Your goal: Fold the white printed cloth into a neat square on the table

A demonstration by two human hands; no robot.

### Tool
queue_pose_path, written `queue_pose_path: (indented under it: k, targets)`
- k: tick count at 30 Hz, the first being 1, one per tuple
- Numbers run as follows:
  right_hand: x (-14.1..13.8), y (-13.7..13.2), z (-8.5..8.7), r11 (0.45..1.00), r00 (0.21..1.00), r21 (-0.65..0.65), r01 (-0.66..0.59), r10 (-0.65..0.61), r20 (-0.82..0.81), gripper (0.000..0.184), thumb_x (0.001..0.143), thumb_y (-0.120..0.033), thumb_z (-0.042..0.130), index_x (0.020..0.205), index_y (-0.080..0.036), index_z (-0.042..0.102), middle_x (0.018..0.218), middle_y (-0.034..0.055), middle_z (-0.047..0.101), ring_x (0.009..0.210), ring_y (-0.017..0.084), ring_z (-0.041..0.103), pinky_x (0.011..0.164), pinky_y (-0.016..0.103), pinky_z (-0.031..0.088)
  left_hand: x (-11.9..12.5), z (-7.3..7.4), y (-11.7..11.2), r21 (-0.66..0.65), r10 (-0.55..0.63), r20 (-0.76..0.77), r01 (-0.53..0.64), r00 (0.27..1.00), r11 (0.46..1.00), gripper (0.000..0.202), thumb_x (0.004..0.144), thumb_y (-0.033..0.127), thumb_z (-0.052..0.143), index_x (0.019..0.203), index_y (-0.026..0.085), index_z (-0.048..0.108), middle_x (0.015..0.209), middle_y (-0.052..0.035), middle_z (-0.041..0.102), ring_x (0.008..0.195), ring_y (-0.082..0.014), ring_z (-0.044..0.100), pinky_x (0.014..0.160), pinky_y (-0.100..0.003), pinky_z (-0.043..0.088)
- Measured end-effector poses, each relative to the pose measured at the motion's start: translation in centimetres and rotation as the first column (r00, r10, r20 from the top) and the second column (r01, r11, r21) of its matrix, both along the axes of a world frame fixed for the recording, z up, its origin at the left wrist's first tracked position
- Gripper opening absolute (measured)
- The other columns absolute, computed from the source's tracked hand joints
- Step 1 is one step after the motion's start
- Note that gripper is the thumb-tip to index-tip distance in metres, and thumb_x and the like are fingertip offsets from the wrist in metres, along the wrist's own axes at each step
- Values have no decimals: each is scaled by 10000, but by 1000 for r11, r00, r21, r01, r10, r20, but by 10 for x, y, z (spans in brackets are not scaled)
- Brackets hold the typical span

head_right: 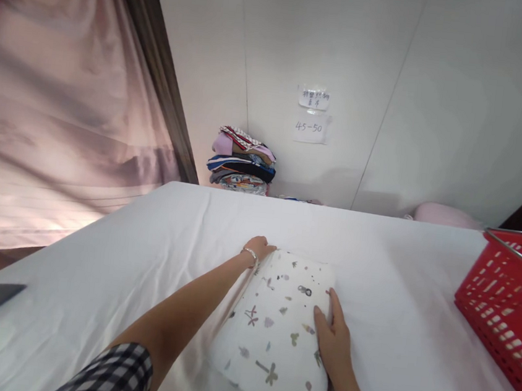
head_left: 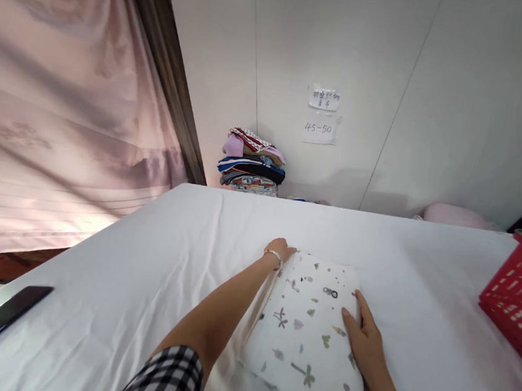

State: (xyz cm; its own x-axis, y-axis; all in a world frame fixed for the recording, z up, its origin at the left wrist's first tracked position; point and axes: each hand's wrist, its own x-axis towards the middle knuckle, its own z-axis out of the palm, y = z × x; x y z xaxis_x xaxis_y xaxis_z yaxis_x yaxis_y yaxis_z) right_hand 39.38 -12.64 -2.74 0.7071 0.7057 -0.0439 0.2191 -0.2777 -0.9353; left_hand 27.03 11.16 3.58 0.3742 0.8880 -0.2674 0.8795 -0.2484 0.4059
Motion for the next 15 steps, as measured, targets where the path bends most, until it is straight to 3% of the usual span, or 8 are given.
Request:
queue_pose_path:
  k: [15]
  targets:
    - [0,0,0,1000,1000,23,-2,2,1,668,757,-494,523,1358,-251,360,1407,20,369,1303,216,304,1093,367,220,4,-2,2,-1,-62,-58,62,996,998,372,865,373,372,1018,126,604,1104,-175,612,1021,-259,581,777,-312,450]
